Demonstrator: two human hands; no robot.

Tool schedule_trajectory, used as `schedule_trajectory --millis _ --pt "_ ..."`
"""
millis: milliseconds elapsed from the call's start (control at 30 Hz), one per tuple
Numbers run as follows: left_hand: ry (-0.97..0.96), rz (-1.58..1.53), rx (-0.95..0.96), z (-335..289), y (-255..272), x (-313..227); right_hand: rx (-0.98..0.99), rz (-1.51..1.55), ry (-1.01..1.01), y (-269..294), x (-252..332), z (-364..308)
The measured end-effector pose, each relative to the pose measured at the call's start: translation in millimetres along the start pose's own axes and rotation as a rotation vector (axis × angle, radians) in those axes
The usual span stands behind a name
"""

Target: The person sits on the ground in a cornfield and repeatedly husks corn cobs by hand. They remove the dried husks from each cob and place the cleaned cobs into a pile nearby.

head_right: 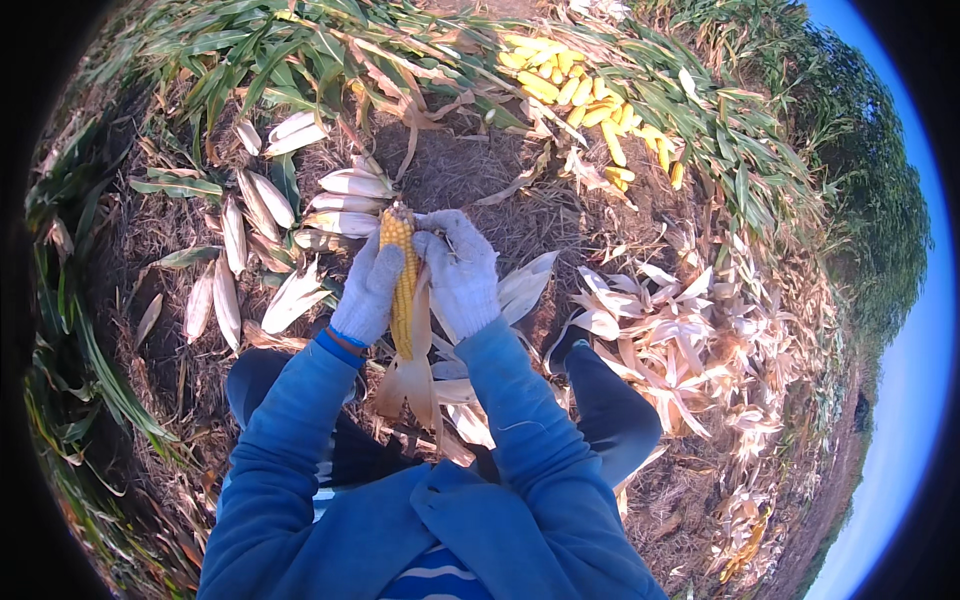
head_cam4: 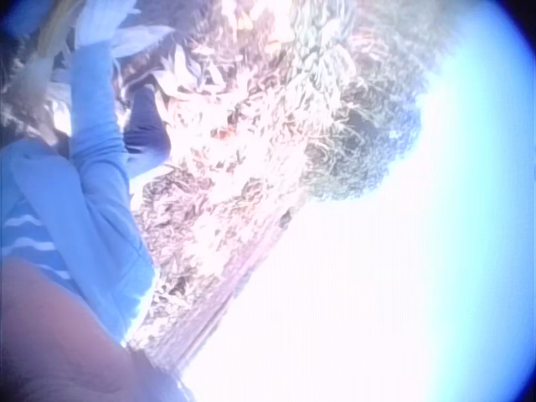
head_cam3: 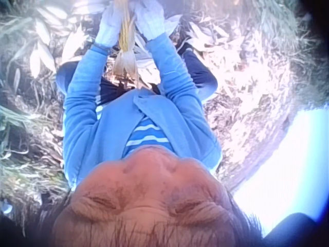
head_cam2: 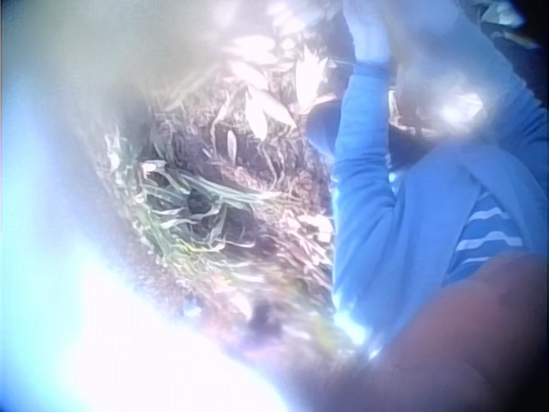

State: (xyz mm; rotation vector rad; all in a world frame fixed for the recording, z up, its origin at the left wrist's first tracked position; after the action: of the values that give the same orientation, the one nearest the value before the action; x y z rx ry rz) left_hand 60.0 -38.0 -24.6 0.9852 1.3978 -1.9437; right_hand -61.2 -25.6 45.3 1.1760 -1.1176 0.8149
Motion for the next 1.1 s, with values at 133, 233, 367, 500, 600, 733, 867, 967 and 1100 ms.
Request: schedule_trajectory --millis 133,233,367,500,600,733,867,967,1100 --pt "0.027 -0.033 -0.064 2 9 0 -0.064 -0.032 0.077 5 -4 0" --pt "0.016 -0.112 -0.173 5 22 4 -0.074 0.274 -0.046 10 -22 9" --pt "-0.009 -0.236 -0.269 14 37 5 0.321 1.119 -0.225 0 -48 4" --pt "-0.093 -0.315 -0.424 24 64 -14 0.249 0.364 -0.486 30 -128 -38" --pt "-0.048 -0.553 -0.479 29 73 -16 0.617 1.207 -0.701 20 -175 -71" --pt "-0.149 -0.226 -0.331 23 58 -13 0.133 0.018 -0.593 57 -205 -59" --pt "-0.157 -0.209 -0.316 22 48 -7 0.267 -0.178 -0.143 30 -132 -38" --pt "-0.132 -0.247 -0.298 25 39 -5 0.425 -0.264 -0.292 -13 -131 -45" --pt "-0.107 -0.354 -0.281 31 34 -10 0.502 0.137 -0.271 -50 -143 -53"
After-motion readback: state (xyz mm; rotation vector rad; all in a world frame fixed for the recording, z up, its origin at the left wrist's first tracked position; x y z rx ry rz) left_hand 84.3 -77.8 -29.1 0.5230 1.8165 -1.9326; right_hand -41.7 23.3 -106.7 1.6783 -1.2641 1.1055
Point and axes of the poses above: each hand's wrist, its own z-axis towards the middle knuckle, its own y-axis out of the back of the hand, x = y × z, the point moved 7 cm from there along z, towards the middle knuckle, and after that the axes turned 12 degrees about -y, right-handed, at the moved point
